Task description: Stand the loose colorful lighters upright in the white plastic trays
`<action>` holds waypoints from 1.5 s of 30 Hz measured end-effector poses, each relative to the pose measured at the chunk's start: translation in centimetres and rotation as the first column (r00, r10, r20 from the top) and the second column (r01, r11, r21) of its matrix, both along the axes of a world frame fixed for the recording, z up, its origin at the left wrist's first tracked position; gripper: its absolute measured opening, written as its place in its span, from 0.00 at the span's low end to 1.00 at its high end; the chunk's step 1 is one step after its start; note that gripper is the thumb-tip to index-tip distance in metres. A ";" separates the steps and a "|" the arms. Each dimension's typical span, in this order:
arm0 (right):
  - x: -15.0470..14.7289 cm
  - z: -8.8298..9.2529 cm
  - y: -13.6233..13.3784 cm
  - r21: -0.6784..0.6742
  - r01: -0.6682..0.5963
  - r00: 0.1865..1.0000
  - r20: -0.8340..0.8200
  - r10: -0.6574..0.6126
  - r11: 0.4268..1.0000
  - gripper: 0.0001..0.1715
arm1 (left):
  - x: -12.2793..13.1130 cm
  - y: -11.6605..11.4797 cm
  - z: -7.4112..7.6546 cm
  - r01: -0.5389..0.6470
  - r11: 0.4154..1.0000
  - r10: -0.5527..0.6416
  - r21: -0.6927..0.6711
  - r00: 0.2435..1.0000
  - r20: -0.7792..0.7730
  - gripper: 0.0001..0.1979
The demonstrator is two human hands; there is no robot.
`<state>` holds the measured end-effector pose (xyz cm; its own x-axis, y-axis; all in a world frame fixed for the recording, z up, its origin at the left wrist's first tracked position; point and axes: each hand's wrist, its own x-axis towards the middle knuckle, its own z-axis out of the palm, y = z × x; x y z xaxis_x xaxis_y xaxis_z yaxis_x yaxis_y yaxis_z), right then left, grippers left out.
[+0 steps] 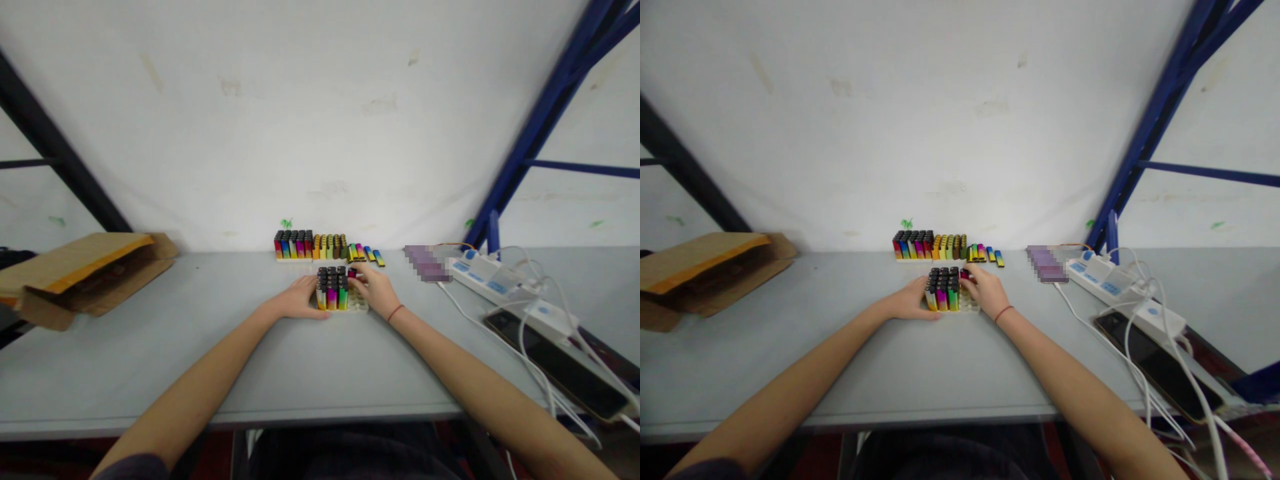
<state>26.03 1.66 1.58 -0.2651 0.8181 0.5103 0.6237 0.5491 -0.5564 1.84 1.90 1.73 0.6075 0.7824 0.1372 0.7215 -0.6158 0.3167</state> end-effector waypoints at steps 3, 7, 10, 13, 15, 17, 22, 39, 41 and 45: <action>0.1 0.5 -0.6 0.071 0.086 0.981 0.169 -0.097 0.994 0.19 | 0.0 0.0 0.0 0.006 1.000 -0.006 0.006 1.000 0.015 0.46; 0.7 1.4 -1.0 0.180 0.059 0.961 0.256 -0.105 0.982 0.22 | -0.1 0.0 -0.1 0.017 1.000 -0.017 0.010 1.000 0.020 0.47; 2.0 1.4 0.3 0.200 0.001 0.972 0.229 -0.047 0.980 0.28 | -0.1 0.1 -0.1 0.015 1.000 -0.015 0.004 1.000 0.014 0.48; 3.9 0.7 2.4 0.150 0.074 0.949 0.293 -0.116 0.986 0.34 | -0.1 0.1 -0.1 0.005 1.000 -0.005 0.001 1.000 0.017 0.47; 4.9 -0.1 3.6 0.115 0.193 0.901 0.373 -0.223 0.974 0.33 | -0.1 0.1 -0.1 0.008 1.000 -0.008 -0.001 1.000 0.018 0.47; 5.5 -0.8 4.2 0.048 0.299 0.847 0.447 -0.288 0.953 0.30 | -0.1 0.1 -0.1 0.013 1.000 -0.013 -0.001 1.000 0.014 0.47; 4.7 -0.5 3.7 -0.038 0.464 0.756 0.538 -0.373 0.885 0.20 | -0.3 0.1 -0.4 -0.010 1.000 0.010 0.000 1.000 0.019 0.48; 3.6 0.7 2.4 -0.071 0.539 0.743 0.509 -0.434 0.839 0.14 | -0.6 -0.6 -0.8 0.008 1.000 -0.008 -0.007 0.998 0.067 0.43; 3.3 0.7 2.2 -0.072 0.510 0.807 0.385 -0.448 0.857 0.16 | -0.8 -0.7 -0.9 0.009 1.000 -0.008 -0.006 0.998 0.059 0.43; 2.9 0.3 2.2 -0.110 0.433 0.897 0.153 -0.415 0.895 0.16 | -1.0 -0.9 -1.1 0.038 0.999 -0.038 0.003 0.998 0.055 0.44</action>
<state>28.92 3.82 1.86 0.0701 0.9263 0.3701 0.8477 0.1403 -0.5116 0.80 1.01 0.64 0.6280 0.7587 0.1732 0.6791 -0.6430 0.3542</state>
